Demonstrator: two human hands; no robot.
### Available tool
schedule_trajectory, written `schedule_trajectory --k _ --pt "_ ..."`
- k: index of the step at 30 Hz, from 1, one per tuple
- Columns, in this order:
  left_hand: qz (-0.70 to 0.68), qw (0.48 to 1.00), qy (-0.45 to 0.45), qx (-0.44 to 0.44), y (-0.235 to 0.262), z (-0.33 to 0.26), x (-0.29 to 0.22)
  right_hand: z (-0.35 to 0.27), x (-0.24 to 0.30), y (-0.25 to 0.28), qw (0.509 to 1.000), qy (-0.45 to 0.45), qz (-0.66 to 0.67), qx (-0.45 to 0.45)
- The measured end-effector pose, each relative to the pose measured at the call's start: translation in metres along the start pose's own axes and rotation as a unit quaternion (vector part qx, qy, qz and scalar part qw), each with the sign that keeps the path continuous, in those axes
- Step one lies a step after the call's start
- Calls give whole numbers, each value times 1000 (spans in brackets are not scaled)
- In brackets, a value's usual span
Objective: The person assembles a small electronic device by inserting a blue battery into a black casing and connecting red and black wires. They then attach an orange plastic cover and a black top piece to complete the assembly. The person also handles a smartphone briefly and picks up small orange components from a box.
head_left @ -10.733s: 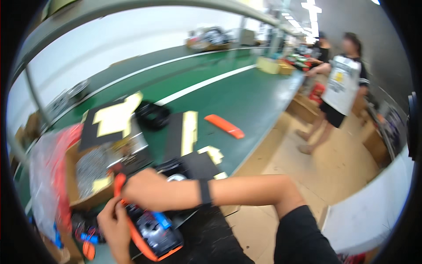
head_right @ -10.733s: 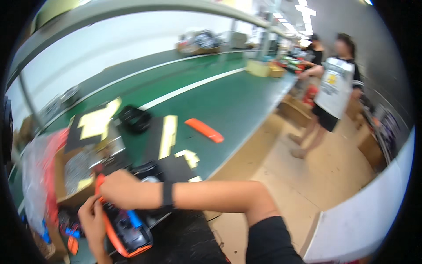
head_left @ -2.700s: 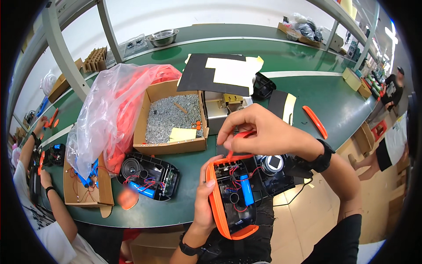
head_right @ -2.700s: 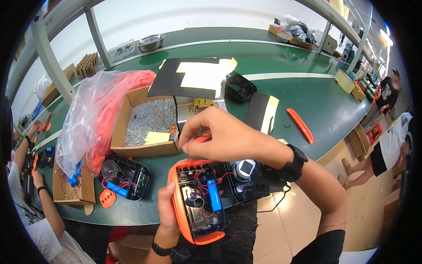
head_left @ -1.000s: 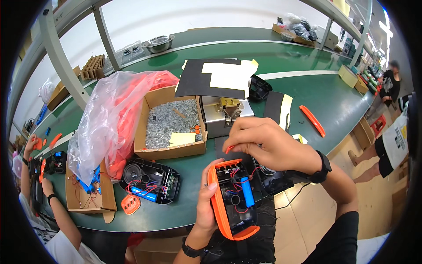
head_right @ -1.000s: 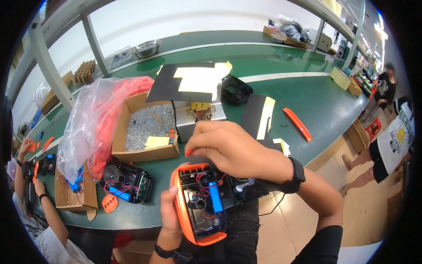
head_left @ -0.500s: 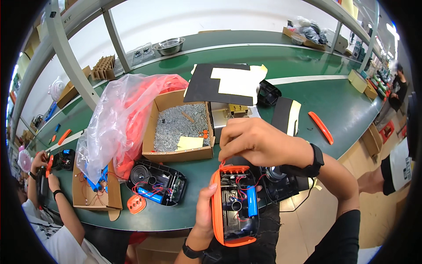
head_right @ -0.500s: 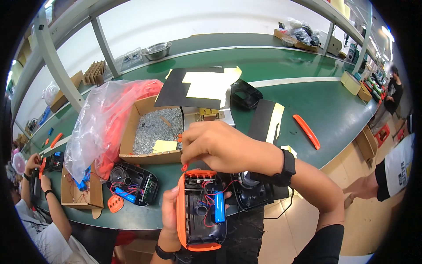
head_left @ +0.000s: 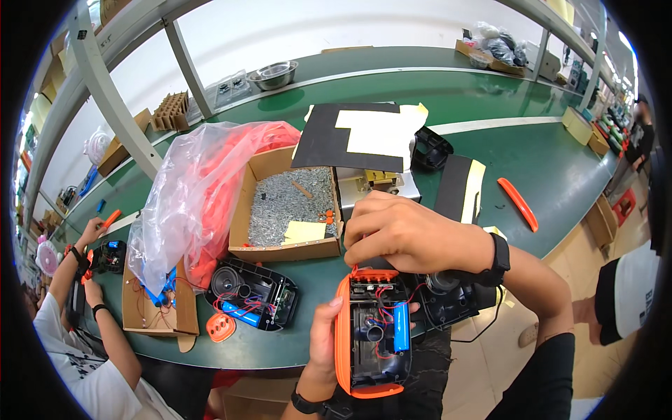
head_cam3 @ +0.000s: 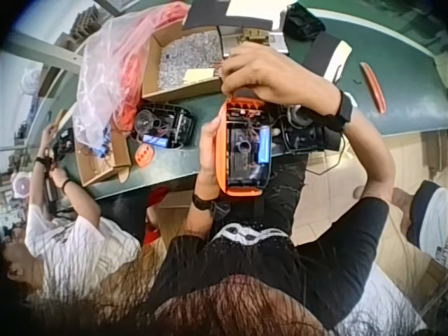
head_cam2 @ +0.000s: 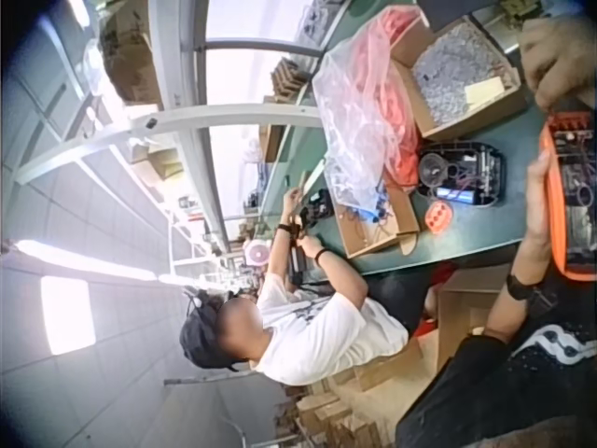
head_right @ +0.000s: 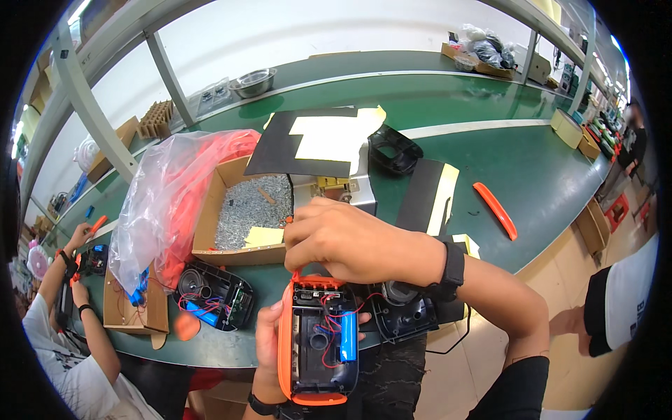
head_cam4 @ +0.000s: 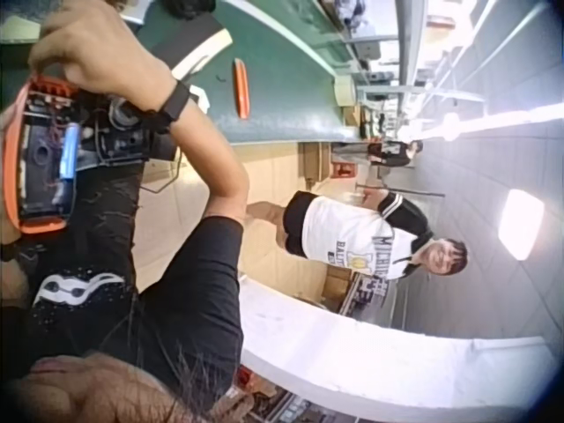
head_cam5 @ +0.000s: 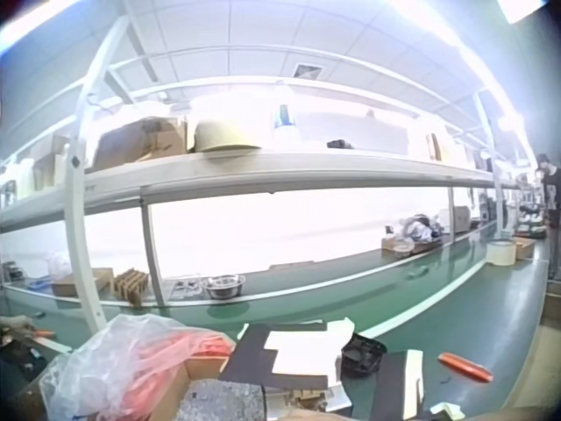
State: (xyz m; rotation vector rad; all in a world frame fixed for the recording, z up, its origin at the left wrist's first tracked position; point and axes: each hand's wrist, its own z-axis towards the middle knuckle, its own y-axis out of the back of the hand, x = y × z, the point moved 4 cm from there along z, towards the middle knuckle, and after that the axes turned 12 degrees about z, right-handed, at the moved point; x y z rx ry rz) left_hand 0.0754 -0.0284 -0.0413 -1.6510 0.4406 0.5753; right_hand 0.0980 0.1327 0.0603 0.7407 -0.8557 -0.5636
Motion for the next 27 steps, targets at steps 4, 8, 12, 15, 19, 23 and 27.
schedule_trajectory --k 4,8,12,15,19,23,27 --pt "-2 1000 -1 4 1 1 1 1 -2 -4 999 29 -2 -15" --pt "1 1000 12 -5 2 0 2 0 -4 -5 999 37 -14 -2" --pt "1 1000 9 8 3 1 2 -1 -2 -5 999 39 -18 13" --pt "-13 1000 2 22 4 2 1 2 1 -5 996 72 -58 9" --pt "-27 999 5 25 6 2 2 6 8 -9 984 100 -147 30" --pt "-19 1000 2 14 4 2 0 9 16 -13 972 105 -196 74" --pt "-31 999 4 19 4 3 1 9 14 -17 972 97 -191 97"
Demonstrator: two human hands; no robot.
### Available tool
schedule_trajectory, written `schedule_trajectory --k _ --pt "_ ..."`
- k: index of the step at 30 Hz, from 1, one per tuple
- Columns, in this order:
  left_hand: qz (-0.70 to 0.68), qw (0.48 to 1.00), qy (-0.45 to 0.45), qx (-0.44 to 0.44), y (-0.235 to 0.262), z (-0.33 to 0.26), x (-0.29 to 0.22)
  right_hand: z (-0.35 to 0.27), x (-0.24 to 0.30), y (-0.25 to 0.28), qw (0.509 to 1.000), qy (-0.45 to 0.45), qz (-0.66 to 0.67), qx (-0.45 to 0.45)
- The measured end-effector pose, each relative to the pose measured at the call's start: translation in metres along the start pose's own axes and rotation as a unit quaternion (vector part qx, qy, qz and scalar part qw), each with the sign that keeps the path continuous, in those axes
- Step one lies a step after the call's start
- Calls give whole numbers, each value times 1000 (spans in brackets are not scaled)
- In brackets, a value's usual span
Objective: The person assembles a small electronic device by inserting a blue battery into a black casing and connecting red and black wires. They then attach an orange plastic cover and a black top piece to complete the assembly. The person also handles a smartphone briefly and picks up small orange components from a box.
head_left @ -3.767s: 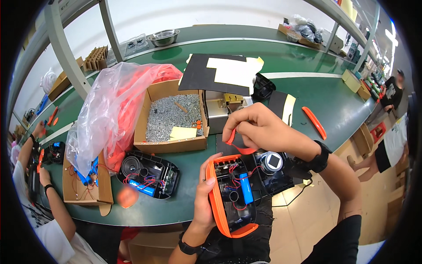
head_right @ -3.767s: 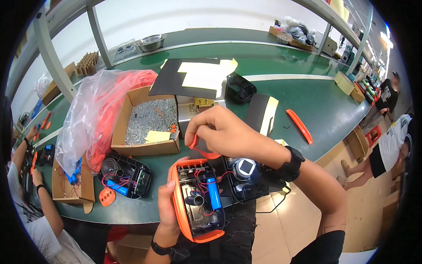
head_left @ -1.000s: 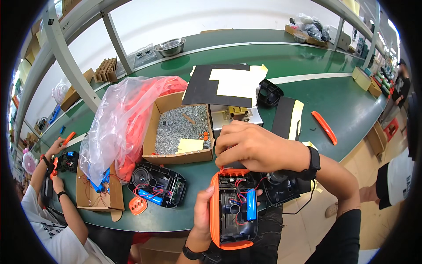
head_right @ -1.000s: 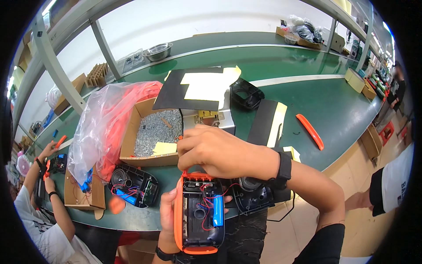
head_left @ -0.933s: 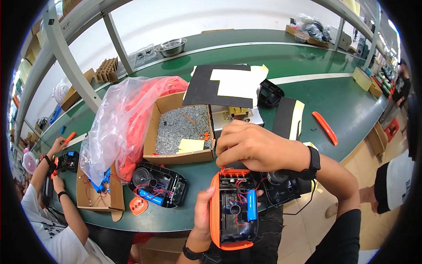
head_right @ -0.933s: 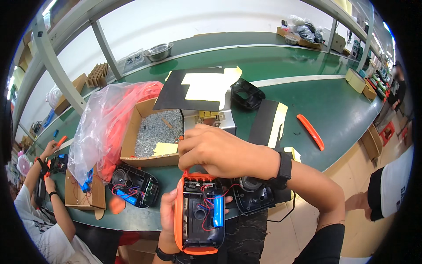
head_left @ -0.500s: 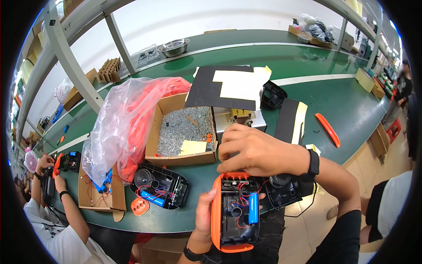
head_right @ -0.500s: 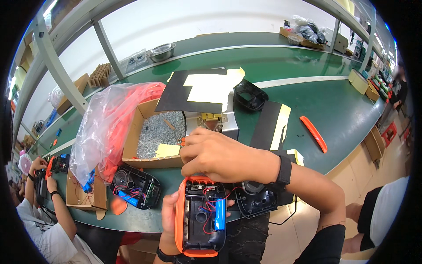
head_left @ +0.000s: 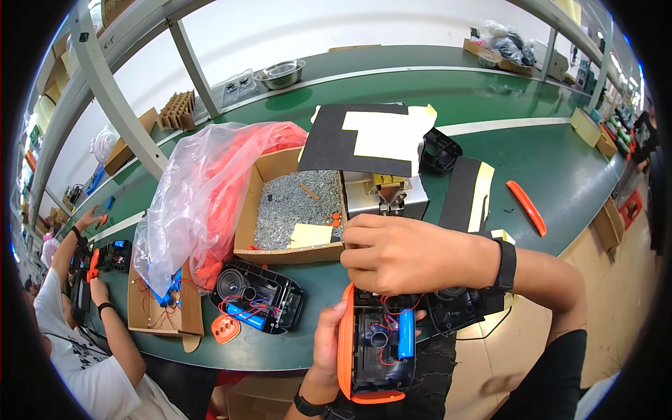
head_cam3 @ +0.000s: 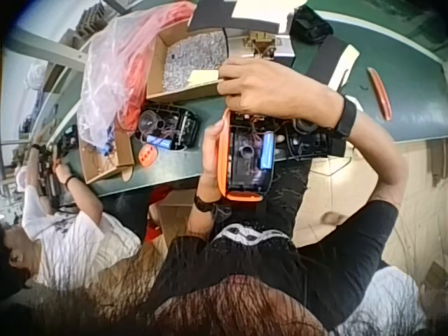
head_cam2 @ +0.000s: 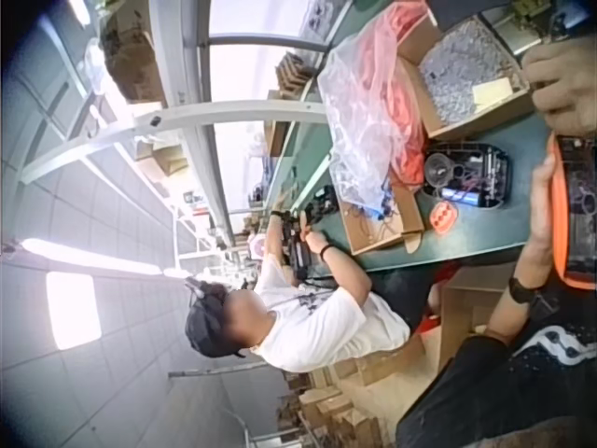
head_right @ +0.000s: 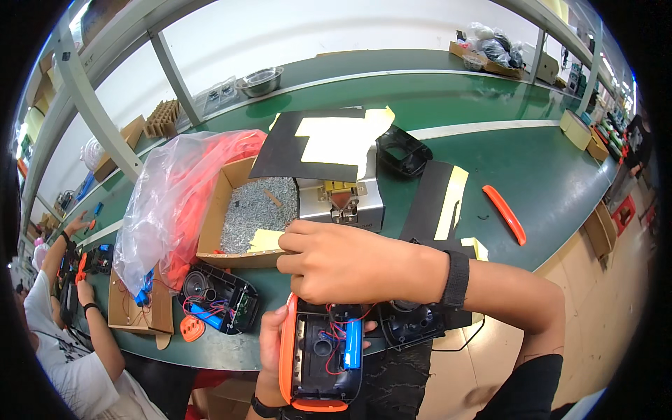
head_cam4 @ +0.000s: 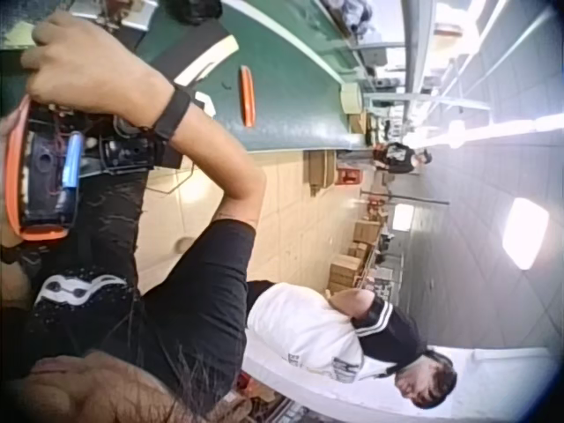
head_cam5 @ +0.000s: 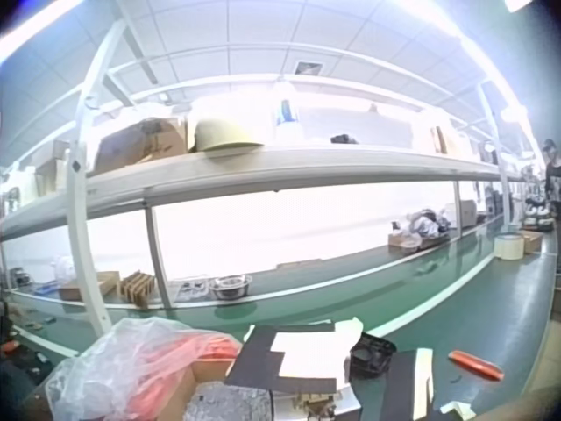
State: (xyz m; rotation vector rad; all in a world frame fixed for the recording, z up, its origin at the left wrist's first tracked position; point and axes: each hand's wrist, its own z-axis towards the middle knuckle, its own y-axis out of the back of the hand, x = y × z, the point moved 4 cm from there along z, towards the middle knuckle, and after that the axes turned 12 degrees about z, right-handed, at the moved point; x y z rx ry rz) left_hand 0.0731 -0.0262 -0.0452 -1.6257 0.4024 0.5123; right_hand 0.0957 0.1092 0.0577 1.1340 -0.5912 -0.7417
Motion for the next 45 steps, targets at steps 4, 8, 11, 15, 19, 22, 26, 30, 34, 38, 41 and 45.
schedule_trajectory --k 4,8,11,15,19,22,26,30,34,38,41,45 --pt "-11 1000 11 10 2 0 3 -4 -5 3 999 -16 42 -26" --pt "45 998 23 -33 0 -2 1 -9 -8 8 992 -21 97 -77" --pt "52 998 17 -35 -1 -1 0 -9 -7 7 992 4 89 -87" --pt "46 998 26 -37 2 -1 1 -6 -3 8 997 11 67 -34" --pt "40 998 22 -36 1 -1 1 -3 -3 9 997 -2 71 -20" --pt "38 999 30 -24 5 -2 3 -5 -8 10 994 -23 94 -49" --pt "42 998 28 -33 5 -3 3 -14 -15 6 985 -39 151 -69" --pt "42 999 21 -23 7 -2 4 -15 -14 1 984 -20 162 -73" --pt "26 999 33 -18 10 -2 5 -14 -14 -2 988 -6 143 -56" --pt "34 999 26 -22 7 -1 4 -11 -11 4 989 -29 118 -85" --pt "49 998 27 -20 9 -2 4 -12 -7 10 981 -58 151 -110" --pt "76 996 13 -37 5 -3 3 -14 -2 12 975 -87 166 -123"
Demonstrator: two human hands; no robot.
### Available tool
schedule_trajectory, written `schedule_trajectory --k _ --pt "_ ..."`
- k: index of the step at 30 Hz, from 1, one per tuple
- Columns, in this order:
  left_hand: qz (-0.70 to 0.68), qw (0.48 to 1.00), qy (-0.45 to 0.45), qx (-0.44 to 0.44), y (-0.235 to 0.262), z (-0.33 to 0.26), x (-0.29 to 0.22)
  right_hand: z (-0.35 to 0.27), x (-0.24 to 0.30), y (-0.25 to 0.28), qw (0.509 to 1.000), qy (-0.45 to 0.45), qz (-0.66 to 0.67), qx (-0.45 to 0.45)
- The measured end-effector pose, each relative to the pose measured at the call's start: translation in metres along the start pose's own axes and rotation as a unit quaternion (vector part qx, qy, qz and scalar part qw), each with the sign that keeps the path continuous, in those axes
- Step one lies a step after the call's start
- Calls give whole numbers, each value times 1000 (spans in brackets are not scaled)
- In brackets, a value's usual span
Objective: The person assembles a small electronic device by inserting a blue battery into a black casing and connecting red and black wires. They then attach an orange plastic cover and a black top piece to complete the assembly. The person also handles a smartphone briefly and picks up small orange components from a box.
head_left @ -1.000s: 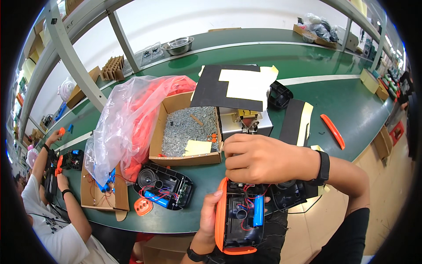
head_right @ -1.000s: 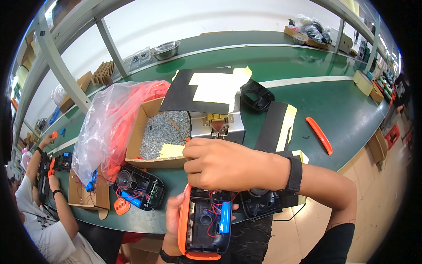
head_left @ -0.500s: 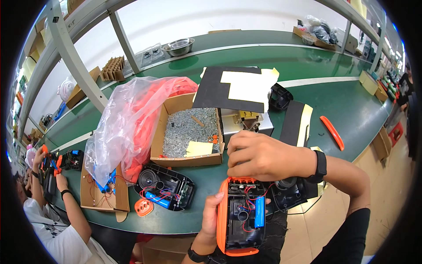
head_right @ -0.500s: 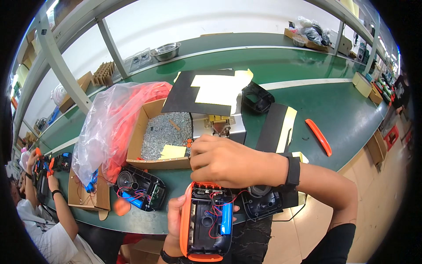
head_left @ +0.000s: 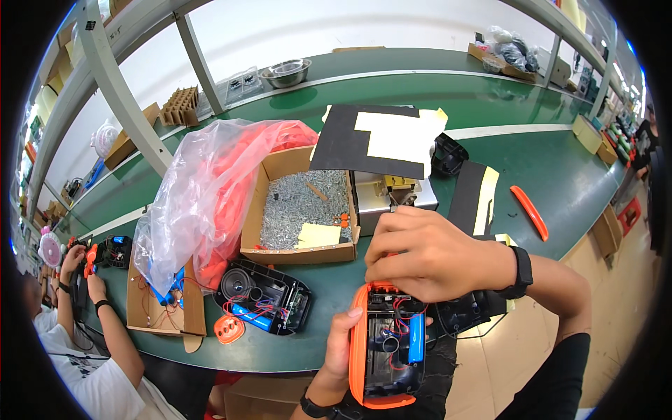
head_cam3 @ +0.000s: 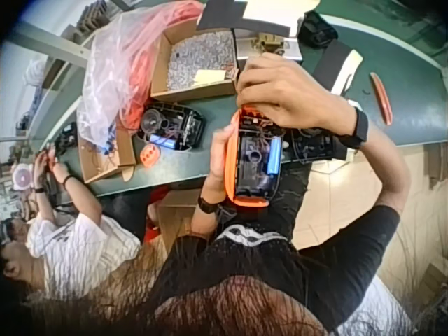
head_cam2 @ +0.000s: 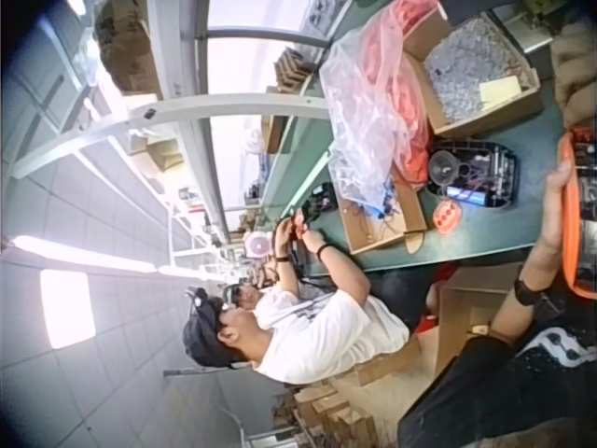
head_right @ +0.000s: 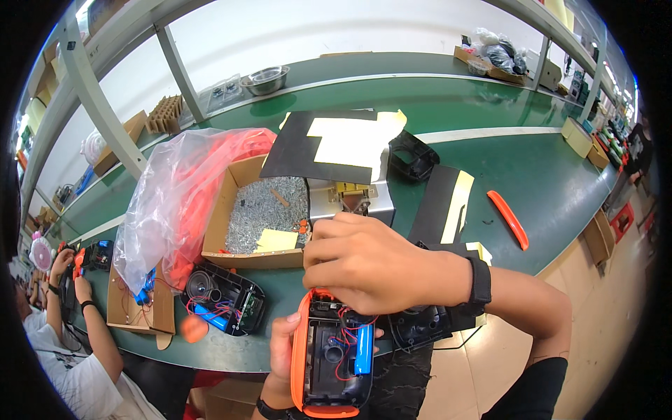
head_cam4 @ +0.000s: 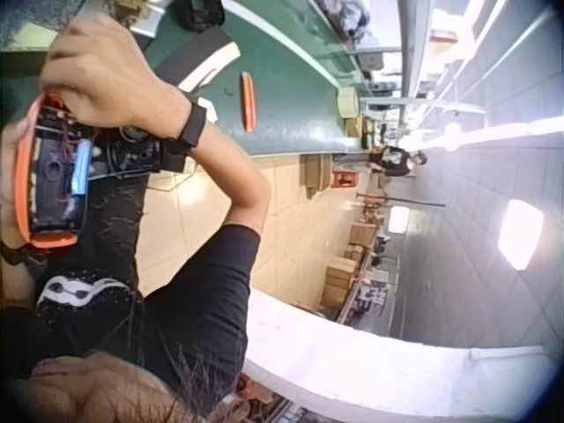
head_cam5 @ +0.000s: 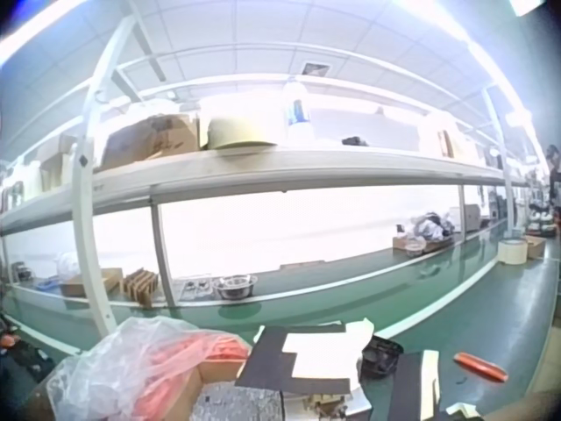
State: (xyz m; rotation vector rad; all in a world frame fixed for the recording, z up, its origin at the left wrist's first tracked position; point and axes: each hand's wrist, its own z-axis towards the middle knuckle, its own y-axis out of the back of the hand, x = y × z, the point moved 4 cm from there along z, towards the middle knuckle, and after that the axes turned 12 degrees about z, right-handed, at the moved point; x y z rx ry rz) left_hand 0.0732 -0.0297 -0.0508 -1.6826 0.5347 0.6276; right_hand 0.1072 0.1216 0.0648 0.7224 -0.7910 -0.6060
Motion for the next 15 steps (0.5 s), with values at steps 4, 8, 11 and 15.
schedule_trajectory --k 4,8,11,15 --pt "33 998 -35 30 6 3 3 -6 11 -5 997 -48 -17 -56" --pt "57 994 -63 -64 4 0 1 -13 22 -12 993 -26 -91 -65" --pt "46 995 -74 -53 2 0 1 -15 26 -16 987 16 -142 -74" --pt "20 995 -83 -43 2 -1 2 -12 29 -18 985 31 -158 -58"
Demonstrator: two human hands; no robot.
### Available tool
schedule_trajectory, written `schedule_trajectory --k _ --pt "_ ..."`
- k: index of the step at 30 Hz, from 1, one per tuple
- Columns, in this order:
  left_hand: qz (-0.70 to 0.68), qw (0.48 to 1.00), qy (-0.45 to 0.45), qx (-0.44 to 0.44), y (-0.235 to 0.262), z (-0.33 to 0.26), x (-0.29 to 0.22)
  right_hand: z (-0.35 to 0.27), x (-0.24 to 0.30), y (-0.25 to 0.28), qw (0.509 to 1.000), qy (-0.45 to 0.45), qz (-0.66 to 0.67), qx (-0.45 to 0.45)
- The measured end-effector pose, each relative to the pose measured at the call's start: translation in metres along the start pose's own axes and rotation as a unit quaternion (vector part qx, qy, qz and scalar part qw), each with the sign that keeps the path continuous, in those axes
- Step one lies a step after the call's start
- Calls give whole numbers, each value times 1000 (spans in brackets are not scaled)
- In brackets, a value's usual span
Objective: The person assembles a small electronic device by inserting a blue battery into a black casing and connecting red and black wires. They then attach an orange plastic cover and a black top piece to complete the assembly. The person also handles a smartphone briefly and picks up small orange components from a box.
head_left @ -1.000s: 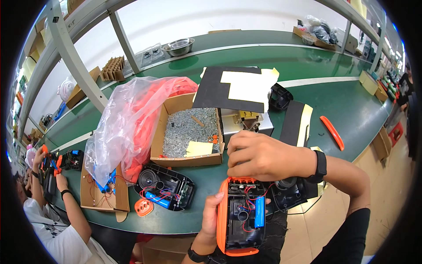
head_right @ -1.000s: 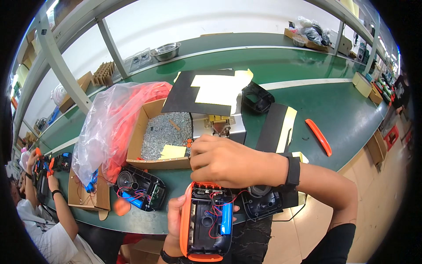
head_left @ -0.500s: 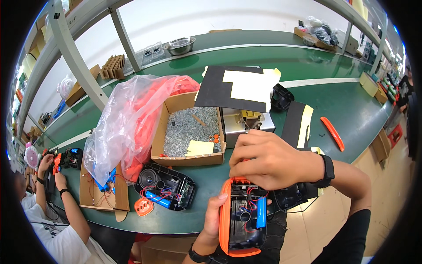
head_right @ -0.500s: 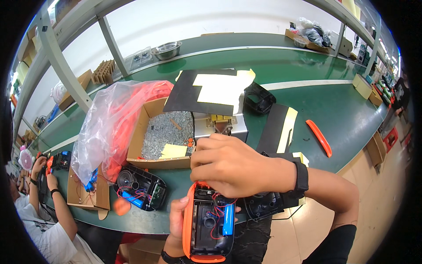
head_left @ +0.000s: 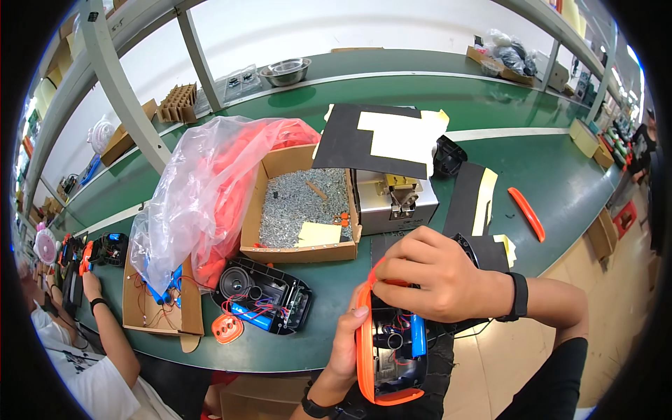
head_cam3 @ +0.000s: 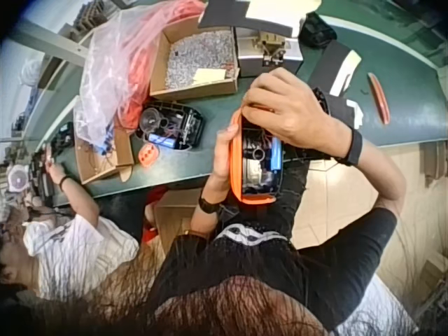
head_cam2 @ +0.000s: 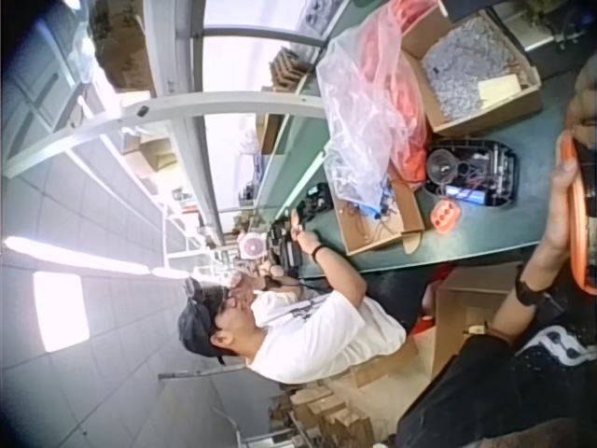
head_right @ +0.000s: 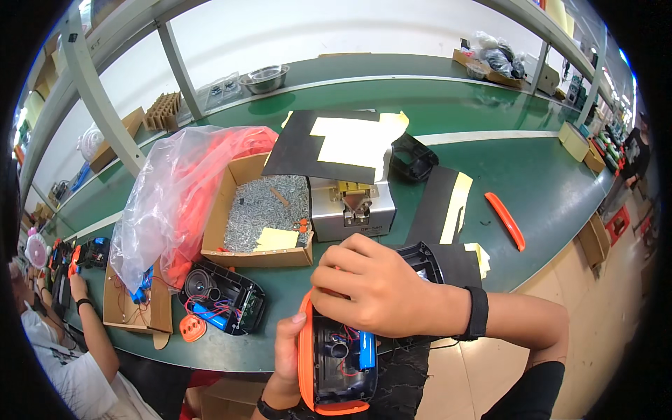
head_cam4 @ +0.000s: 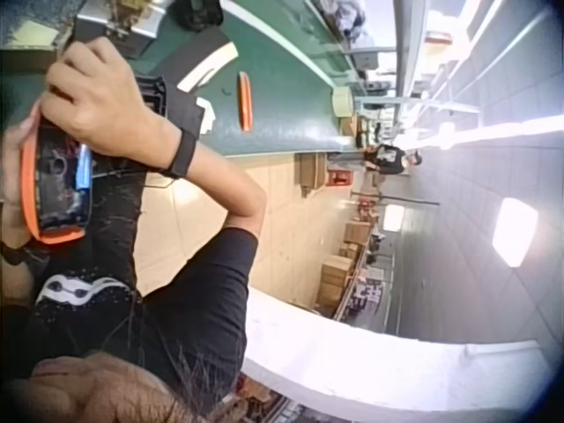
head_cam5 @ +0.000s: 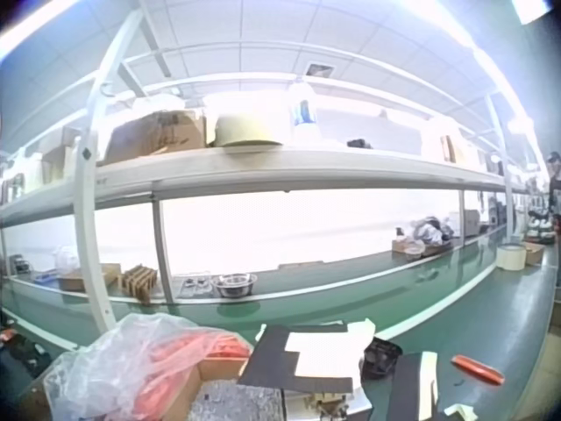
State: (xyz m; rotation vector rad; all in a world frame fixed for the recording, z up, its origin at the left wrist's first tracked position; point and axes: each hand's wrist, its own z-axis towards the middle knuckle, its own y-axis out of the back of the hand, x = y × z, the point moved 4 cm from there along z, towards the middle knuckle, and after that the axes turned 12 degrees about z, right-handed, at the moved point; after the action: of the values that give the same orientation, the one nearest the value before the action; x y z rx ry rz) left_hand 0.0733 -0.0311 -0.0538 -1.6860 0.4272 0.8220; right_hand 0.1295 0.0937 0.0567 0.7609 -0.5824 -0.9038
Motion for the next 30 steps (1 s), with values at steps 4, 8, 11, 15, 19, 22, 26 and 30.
schedule_trajectory --k 4,8,11,15,19,22,26,30 --pt "20 1000 3 -21 1 -1 -2 1 -3 -3 998 -27 42 27" --pt "22 1000 14 -9 5 0 0 5 -3 7 988 -108 95 63" --pt "21 999 -17 34 -3 3 -4 4 4 26 986 -137 86 34" --pt "34 998 -48 32 -2 4 -6 -33 -3 54 946 -316 66 -13" --pt "31 998 -42 22 -5 6 -3 -101 -4 67 854 -519 5 -20" --pt "44 998 -40 11 -11 9 -2 -145 -7 51 753 -646 122 -37" --pt "86 994 -72 -15 -10 13 0 -151 -15 28 661 -671 318 -114" --pt "84 993 -83 -13 -11 11 -1 -144 -10 14 685 -613 352 -178"
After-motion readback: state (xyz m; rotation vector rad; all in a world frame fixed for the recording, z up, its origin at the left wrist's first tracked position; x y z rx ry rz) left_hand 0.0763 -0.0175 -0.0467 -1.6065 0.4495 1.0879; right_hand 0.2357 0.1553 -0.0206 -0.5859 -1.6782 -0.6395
